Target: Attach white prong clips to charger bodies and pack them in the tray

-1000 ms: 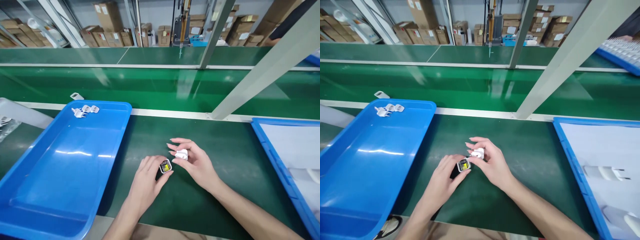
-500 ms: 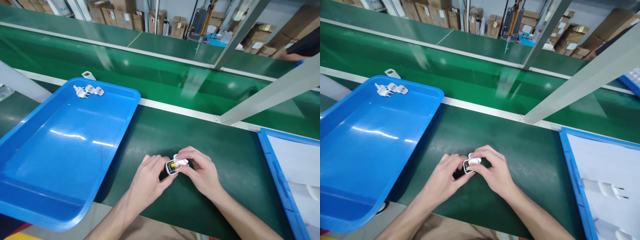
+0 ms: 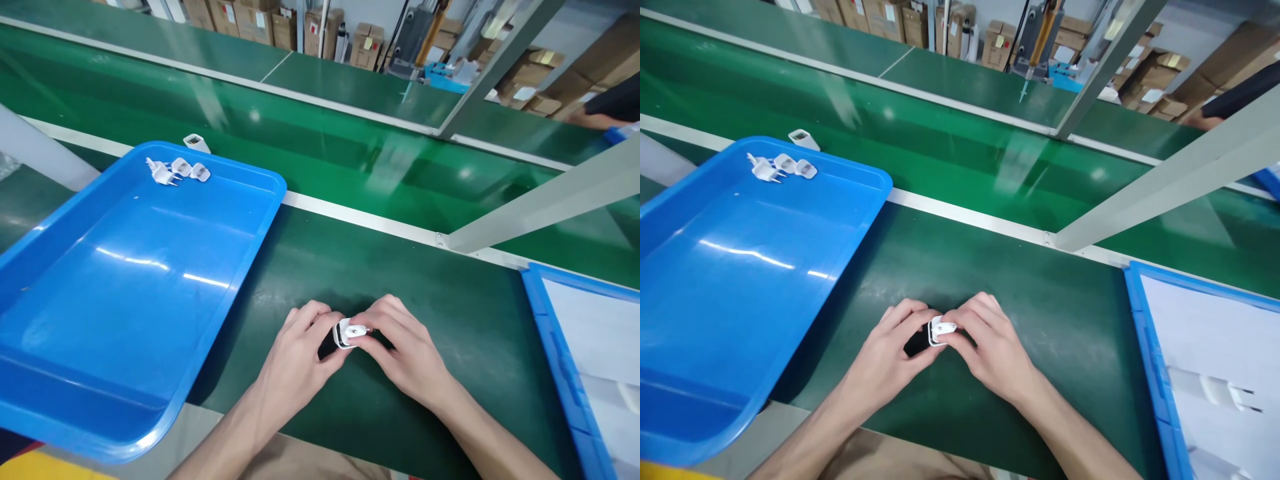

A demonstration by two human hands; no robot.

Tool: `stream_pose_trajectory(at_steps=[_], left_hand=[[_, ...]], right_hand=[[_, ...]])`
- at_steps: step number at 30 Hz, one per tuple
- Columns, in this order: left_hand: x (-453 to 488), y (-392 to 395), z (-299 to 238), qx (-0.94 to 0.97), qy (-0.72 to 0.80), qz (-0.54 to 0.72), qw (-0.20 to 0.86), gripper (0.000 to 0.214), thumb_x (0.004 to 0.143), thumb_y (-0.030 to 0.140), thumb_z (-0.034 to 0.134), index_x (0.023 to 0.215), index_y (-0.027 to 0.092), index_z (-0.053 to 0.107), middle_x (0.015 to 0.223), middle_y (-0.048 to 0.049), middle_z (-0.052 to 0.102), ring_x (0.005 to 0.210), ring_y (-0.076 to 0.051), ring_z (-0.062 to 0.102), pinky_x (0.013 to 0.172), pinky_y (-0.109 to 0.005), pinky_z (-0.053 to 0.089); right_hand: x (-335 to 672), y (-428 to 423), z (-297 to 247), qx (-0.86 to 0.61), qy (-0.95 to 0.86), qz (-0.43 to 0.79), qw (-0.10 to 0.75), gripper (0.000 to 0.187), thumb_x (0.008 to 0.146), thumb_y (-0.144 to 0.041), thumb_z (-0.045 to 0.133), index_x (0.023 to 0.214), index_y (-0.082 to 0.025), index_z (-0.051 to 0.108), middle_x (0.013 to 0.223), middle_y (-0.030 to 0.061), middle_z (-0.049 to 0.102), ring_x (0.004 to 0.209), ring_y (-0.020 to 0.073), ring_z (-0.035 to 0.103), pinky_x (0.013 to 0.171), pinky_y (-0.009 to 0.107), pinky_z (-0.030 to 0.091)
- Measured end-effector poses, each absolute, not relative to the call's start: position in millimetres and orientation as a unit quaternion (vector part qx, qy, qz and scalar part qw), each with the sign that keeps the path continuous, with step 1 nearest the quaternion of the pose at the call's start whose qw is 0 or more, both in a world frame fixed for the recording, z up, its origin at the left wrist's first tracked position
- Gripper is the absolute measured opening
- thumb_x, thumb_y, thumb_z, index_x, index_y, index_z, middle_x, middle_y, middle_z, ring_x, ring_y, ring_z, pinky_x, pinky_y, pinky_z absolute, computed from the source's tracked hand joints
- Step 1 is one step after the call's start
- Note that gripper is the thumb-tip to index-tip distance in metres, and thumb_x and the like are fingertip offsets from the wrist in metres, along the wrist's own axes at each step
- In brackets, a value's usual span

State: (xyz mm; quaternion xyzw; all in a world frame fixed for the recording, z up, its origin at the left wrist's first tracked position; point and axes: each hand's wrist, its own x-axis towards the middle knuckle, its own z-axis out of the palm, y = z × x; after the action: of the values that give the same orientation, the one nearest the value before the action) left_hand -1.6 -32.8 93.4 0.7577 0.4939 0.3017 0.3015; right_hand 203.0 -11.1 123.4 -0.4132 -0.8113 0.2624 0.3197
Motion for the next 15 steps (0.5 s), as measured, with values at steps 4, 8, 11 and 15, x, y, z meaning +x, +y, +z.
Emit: stream_pose_trajectory(at_steps=[4,8,11,15], left_hand=[[-1.3,-32.2,95.0,0.763,0.494,0.294,0.296,0.021,0.093,0.02,0.07,0.113,0.024,0.064,0.108,-0.0009,0.062,0.092,-0.018,0.059,0.082,-0.033,0.048],[-1.1,-30.6,98.4,0.769,0.489,0.292,0.29,0.026,0.09,0.013,0.069,0.113,0.024,0.064,0.107,-0.0004,0.063,0.089,-0.017,0.059,0.08,-0.032,0.047],[-1.0,-30.2,99.6,0.769,0.487,0.297,0.289,0.024,0.092,0.013,0.067,0.113,0.024,0.064,0.106,-0.0007,0.063,0.089,-0.017,0.06,0.079,-0.032,0.046],[-1.2,-30.8,98.6,0.768,0.481,0.303,0.296,0.02,0.095,0.016,0.064,0.114,0.023,0.063,0.108,-0.0014,0.063,0.092,-0.017,0.061,0.081,-0.033,0.044]], right_hand=[[203.2,-12.0,123.9,-0.407,-0.813,0.26,0.327,0.006,0.103,-0.024,0.064,0.105,-0.022,0.069,0.092,0.0044,0.072,0.083,0.0196,0.061,0.077,0.037,0.052],[202.5,-13.5,125.3,-0.395,-0.824,0.241,0.327,0.007,0.102,-0.024,0.065,0.106,-0.02,0.069,0.09,0.0045,0.071,0.081,0.0196,0.06,0.075,0.037,0.049],[200.4,-14.6,127.5,-0.412,-0.831,0.231,0.294,0.005,0.102,-0.022,0.064,0.105,-0.019,0.067,0.09,0.0052,0.071,0.081,0.02,0.059,0.073,0.037,0.045],[198.9,-15.6,129.5,-0.417,-0.842,0.22,0.263,0.003,0.102,-0.019,0.064,0.105,-0.019,0.065,0.092,0.0059,0.069,0.081,0.02,0.056,0.072,0.036,0.041]])
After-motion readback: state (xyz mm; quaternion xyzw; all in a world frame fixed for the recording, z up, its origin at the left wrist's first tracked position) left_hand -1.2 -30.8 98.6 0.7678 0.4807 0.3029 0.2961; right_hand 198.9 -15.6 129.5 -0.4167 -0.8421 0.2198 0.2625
